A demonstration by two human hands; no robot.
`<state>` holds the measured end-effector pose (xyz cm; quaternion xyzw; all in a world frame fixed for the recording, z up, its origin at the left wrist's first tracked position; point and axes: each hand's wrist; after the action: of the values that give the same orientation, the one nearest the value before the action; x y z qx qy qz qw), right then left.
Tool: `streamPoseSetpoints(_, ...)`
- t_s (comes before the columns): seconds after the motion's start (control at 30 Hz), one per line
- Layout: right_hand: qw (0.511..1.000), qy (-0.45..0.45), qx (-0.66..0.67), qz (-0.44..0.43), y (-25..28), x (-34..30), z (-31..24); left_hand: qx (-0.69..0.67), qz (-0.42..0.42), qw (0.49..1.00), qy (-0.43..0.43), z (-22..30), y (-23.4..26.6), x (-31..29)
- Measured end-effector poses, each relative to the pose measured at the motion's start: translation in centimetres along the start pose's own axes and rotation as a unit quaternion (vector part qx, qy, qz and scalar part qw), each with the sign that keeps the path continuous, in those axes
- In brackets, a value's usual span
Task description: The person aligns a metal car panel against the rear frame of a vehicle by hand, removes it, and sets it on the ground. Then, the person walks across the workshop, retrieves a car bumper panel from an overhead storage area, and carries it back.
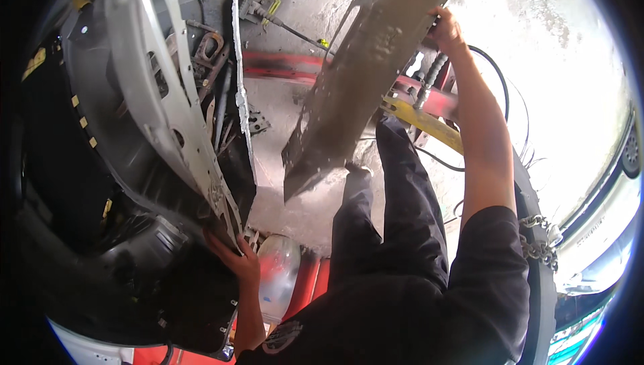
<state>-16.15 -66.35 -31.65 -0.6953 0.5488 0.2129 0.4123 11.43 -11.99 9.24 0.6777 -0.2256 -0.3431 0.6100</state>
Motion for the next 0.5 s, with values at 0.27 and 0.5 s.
streamPoseSetpoints(0.27,0.994,-0.071,0.077,-0.013,4.8,7.3,2.3,-0.007,-0.031,0.992,0.12,0.0,-0.7,-1.2)
streamPoseSetpoints(0.5,0.987,-0.095,0.101,0.079,9.5,11.6,6.9,-0.006,-0.047,0.984,0.172,-2.3,-1.8,-4.2)
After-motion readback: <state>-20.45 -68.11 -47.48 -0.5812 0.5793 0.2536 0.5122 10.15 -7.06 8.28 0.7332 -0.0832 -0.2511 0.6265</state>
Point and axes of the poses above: each hand's wrist, its own x-axis towards the middle knuckle, its own y-axis out of the back of the hand, z = x × y, and after that the axes turned 7 degrees about x, right-handed
